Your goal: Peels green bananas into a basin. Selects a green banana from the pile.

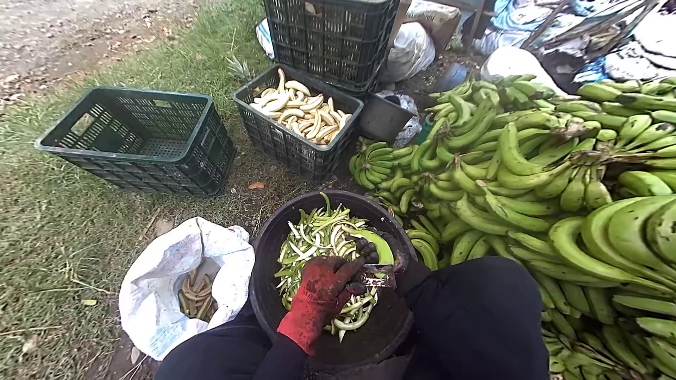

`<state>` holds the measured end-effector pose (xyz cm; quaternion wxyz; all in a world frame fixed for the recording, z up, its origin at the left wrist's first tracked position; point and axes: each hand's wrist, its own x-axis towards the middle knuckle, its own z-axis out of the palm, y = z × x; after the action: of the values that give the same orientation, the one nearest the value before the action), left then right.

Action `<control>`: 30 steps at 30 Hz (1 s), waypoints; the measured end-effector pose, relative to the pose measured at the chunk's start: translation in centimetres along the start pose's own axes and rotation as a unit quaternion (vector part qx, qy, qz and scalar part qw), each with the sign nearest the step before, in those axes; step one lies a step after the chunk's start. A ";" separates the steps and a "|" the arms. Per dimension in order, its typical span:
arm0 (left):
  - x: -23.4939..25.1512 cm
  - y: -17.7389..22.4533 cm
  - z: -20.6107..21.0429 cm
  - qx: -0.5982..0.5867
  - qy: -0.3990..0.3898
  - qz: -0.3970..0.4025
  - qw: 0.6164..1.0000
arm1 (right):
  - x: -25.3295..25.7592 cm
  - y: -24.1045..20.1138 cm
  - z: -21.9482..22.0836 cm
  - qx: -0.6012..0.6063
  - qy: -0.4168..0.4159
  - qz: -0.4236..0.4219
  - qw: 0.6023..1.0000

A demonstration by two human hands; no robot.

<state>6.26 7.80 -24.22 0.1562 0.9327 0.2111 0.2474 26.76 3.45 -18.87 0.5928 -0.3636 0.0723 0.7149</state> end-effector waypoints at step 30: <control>1.1 -1.4 -4.1 -0.478 0.201 -0.489 0.701 | 7.3 5.6 -9.2 -0.150 0.088 -0.096 0.980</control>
<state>4.47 10.28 -20.93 0.6340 0.4266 0.5169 0.3857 25.47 2.78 -31.79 0.5889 -0.5156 -0.0194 0.6221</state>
